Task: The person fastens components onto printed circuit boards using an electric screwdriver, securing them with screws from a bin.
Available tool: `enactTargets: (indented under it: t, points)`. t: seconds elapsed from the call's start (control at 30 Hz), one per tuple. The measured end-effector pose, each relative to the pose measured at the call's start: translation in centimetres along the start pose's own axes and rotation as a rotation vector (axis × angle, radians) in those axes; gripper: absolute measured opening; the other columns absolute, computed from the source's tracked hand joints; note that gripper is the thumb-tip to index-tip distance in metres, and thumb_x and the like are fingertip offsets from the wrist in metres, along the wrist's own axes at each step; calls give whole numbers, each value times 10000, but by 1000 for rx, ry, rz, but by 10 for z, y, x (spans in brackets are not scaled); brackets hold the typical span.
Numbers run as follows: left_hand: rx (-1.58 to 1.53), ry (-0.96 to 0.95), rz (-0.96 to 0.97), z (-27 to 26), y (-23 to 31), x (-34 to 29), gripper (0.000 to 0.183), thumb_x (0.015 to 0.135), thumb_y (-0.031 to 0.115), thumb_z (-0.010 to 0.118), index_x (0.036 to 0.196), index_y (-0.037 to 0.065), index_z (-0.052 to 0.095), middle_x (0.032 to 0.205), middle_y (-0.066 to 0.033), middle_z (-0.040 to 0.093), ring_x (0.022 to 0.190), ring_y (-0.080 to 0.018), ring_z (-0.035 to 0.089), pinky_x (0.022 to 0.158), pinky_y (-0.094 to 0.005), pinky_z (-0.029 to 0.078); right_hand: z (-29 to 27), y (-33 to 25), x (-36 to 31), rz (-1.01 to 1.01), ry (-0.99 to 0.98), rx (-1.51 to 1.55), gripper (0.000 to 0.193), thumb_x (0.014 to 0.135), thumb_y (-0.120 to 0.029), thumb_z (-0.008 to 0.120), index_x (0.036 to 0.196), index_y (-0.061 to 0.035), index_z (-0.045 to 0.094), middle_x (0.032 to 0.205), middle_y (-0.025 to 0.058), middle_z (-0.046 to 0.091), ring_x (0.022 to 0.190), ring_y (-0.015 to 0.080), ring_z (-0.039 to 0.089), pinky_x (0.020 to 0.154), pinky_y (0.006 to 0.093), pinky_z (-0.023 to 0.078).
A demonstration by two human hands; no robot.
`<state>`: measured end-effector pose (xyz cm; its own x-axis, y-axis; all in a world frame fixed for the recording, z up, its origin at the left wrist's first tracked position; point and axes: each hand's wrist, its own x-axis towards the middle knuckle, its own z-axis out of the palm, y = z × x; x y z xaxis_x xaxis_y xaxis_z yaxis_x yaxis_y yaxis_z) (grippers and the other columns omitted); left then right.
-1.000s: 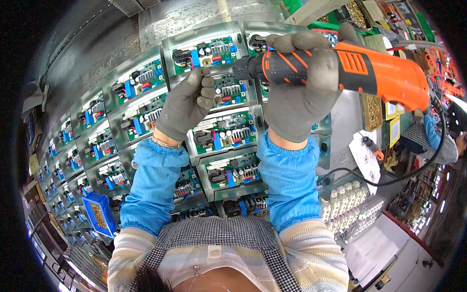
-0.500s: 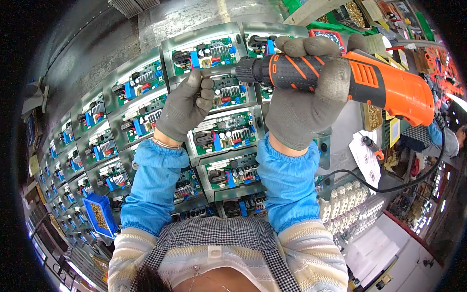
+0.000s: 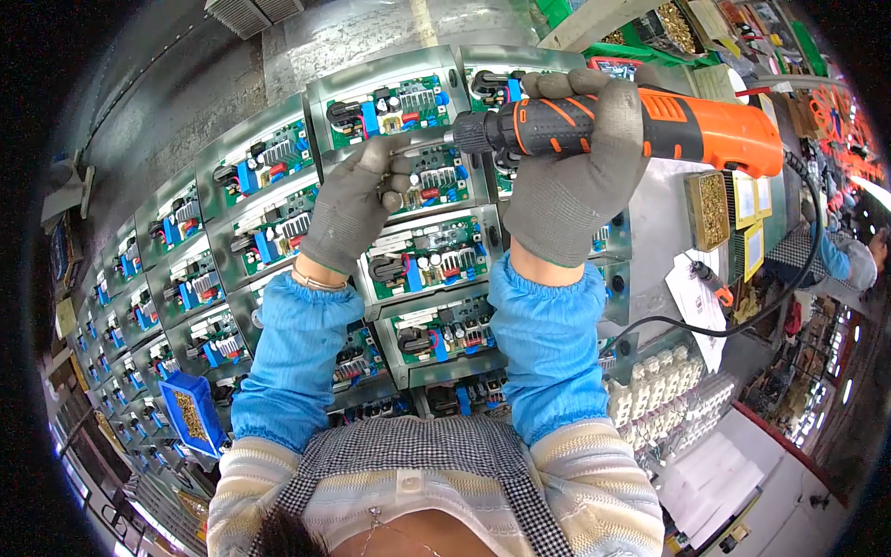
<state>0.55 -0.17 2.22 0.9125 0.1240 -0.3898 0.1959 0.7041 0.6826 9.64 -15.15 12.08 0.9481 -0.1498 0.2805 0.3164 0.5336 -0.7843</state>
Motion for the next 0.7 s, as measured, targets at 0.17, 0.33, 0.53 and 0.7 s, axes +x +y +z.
enactTargets:
  t: [0.17,0.33,0.53,0.7]
  points:
    - [-87,151,128,1,16,-2,385,1010,265,543,1257,-29,570,865,-14,559,746,-97,527,692,-221,476,-17,16,21,-235,-111,-313,499,900,-236,632,1289,-11,415,904,141,658,804,259,651,848,456,531]
    - [910,192,490,-13,64,38,419,929,293,597,1249,24,625,857,-39,646,803,-158,610,724,-317,492,-25,44,31,-208,-218,-464,576,882,-179,632,1328,38,339,866,142,666,825,232,653,855,408,518]
    - [2013,65,270,-22,83,76,303,810,197,695,1098,108,668,1015,-186,657,959,-357,644,826,-441,518,-22,57,26,-175,-269,-456,641,854,-130,647,1371,37,308,919,127,623,846,237,637,847,432,530]
    - [2220,-1,231,-23,84,84,214,816,260,702,956,99,684,918,-125,650,914,-327,651,802,-439,518,-17,53,24,-174,-238,-382,663,855,-131,645,1398,17,295,940,132,615,844,243,630,851,444,532]
